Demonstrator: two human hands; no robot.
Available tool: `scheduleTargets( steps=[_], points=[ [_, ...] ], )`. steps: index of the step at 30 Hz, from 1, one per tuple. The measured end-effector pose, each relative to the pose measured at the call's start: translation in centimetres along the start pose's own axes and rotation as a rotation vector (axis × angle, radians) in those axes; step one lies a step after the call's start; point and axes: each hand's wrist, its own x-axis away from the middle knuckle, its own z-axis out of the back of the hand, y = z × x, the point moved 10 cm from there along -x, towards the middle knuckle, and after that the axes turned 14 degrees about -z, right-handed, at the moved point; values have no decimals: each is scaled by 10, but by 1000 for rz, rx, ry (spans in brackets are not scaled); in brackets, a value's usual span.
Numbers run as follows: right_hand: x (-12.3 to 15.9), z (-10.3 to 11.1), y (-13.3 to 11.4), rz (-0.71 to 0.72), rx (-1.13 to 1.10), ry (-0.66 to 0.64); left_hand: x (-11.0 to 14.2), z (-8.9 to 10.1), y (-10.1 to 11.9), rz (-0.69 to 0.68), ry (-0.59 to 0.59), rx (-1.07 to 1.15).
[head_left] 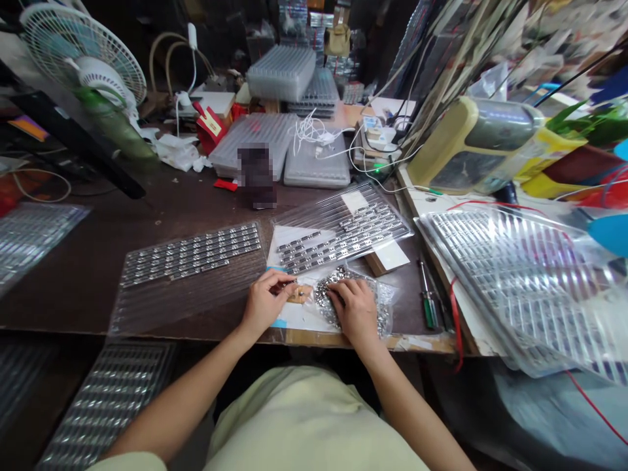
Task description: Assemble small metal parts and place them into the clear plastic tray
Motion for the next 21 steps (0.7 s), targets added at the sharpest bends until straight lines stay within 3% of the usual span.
scheduleTargets(
  steps=[3, 9, 21],
  points=[
    [2, 4, 0, 5, -82, 26, -6, -5, 8, -30, -25, -12],
    [3, 15, 0, -24, -176, 75, -4, -34, 28, -157, -191, -112],
    [0, 16, 4, -44, -253, 19, 0, -42, 18, -126, -219, -91]
  ],
)
